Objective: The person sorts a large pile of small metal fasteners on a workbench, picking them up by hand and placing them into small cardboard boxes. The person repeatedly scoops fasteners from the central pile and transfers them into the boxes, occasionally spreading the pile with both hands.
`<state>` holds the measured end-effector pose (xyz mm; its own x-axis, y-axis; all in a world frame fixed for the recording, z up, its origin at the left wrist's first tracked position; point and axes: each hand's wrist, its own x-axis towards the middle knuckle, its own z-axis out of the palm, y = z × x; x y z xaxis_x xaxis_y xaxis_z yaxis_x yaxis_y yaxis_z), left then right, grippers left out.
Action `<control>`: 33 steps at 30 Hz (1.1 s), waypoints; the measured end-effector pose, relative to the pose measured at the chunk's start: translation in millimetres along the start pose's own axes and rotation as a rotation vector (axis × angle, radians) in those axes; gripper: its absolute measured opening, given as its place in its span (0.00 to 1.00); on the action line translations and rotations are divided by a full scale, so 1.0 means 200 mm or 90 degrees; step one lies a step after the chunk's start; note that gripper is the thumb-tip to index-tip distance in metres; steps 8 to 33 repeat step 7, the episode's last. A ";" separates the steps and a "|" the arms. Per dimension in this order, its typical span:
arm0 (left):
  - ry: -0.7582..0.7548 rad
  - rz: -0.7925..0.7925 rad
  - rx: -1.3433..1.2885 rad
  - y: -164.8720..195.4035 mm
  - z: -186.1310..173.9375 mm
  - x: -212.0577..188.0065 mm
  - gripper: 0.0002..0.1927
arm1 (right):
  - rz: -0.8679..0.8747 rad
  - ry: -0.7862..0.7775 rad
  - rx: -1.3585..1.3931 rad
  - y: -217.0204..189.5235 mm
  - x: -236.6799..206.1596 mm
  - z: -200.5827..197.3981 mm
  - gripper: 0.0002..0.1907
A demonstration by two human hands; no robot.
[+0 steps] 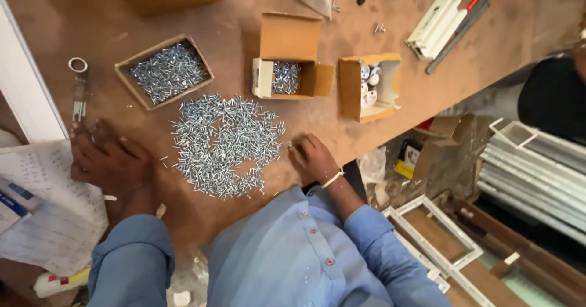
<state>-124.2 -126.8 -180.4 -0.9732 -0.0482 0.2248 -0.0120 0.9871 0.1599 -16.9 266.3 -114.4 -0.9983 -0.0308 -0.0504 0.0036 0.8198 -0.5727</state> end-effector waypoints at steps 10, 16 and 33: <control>-0.007 -0.002 0.021 -0.07 0.08 -0.05 0.22 | 0.020 0.014 -0.036 0.20 -0.08 0.08 0.09; -0.007 -0.002 0.021 -0.07 0.08 -0.05 0.22 | 0.020 0.014 -0.036 0.20 -0.08 0.08 0.09; -0.007 -0.002 0.021 -0.07 0.08 -0.05 0.22 | 0.020 0.014 -0.036 0.20 -0.08 0.08 0.09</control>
